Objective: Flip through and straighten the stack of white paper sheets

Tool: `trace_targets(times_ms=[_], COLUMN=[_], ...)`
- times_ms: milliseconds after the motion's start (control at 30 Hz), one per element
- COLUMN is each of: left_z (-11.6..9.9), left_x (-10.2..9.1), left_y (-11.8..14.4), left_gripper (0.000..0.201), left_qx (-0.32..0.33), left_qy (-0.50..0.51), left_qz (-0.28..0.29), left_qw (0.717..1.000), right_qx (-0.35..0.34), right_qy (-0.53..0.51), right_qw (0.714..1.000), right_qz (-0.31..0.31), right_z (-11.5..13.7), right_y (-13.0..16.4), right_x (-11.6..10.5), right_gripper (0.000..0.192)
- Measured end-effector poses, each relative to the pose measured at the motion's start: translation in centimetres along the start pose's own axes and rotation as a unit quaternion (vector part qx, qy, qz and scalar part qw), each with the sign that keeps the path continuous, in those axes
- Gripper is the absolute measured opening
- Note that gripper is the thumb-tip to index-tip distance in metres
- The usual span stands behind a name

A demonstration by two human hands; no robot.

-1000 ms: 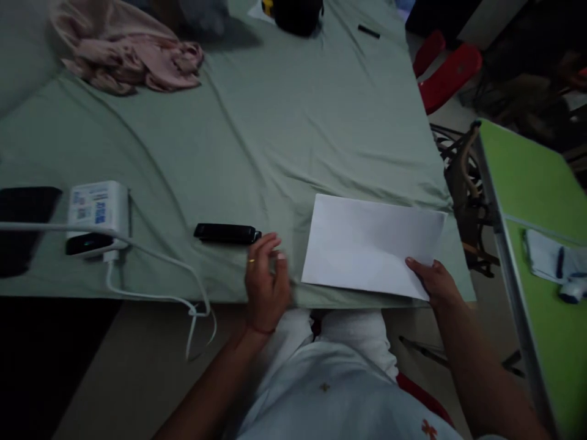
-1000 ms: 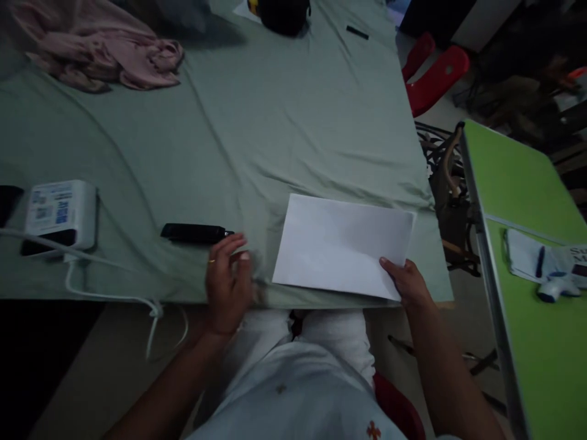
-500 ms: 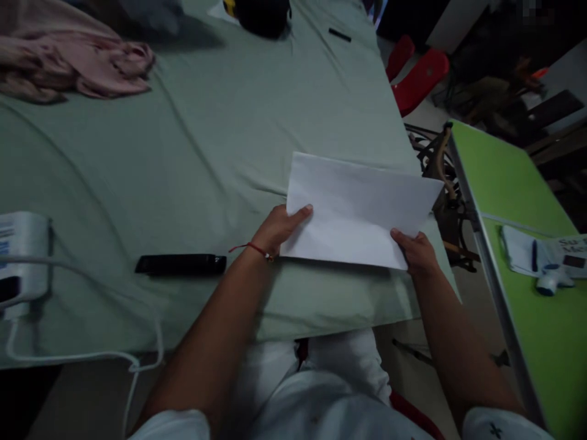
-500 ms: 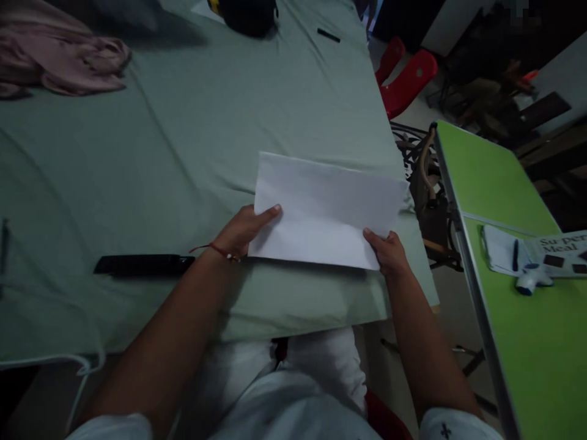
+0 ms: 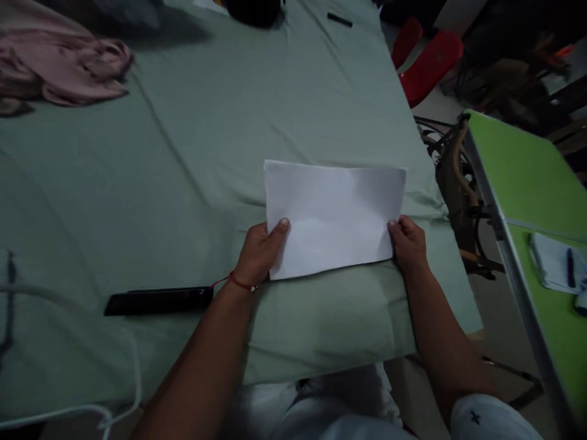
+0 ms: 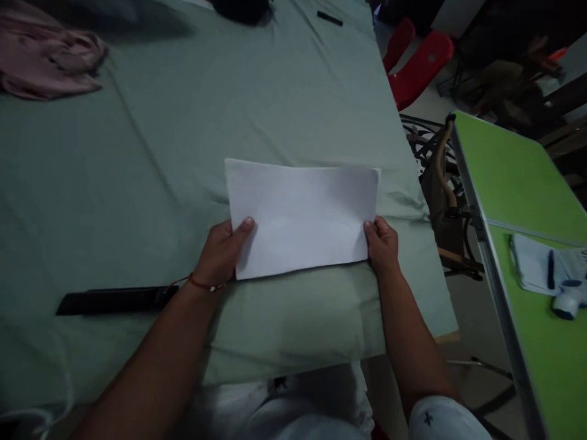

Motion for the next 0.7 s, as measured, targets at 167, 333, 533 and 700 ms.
trace_targets(times_ms=[167, 333, 533, 700], left_z=[0.0, 0.6, 1.3, 1.0], left_x=[0.1, -0.1, -0.2, 0.0], left_y=[-0.5, -0.6, -0.8, -0.8], left_gripper=[0.046, 0.037, 0.033, 0.035], left_qx=[0.008, -0.01, -0.005, 0.006], left_qy=[0.092, 0.037, 0.026, 0.006], left_qz=[0.024, 0.058, 0.043, 0.04], left_qw=[0.995, 0.998, 0.999, 0.999], right_qx=[-0.031, -0.019, -0.016, -0.02], right_qy=[-0.046, -0.078, -0.055, -0.062], right_qw=[0.994, 0.989, 0.991, 0.989], right_qz=[-0.098, -0.128, -0.12, -0.132], right_z=[-1.1, -1.5, -1.4, -1.3], right_y=[-0.5, -1.1, -0.7, -0.9], right_x=[-1.2, -1.3, -1.0, -1.2], right_gripper=[0.039, 0.041, 0.041, 0.043])
Point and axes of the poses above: each hand's wrist, its own y-axis away from the middle knuckle, its own x-axis out of the palm, z = x × y, the point moved 4 cm from there along -y, towards the middle knuckle, and after that the axes turned 1 degree about y, right-handed, at the moved point
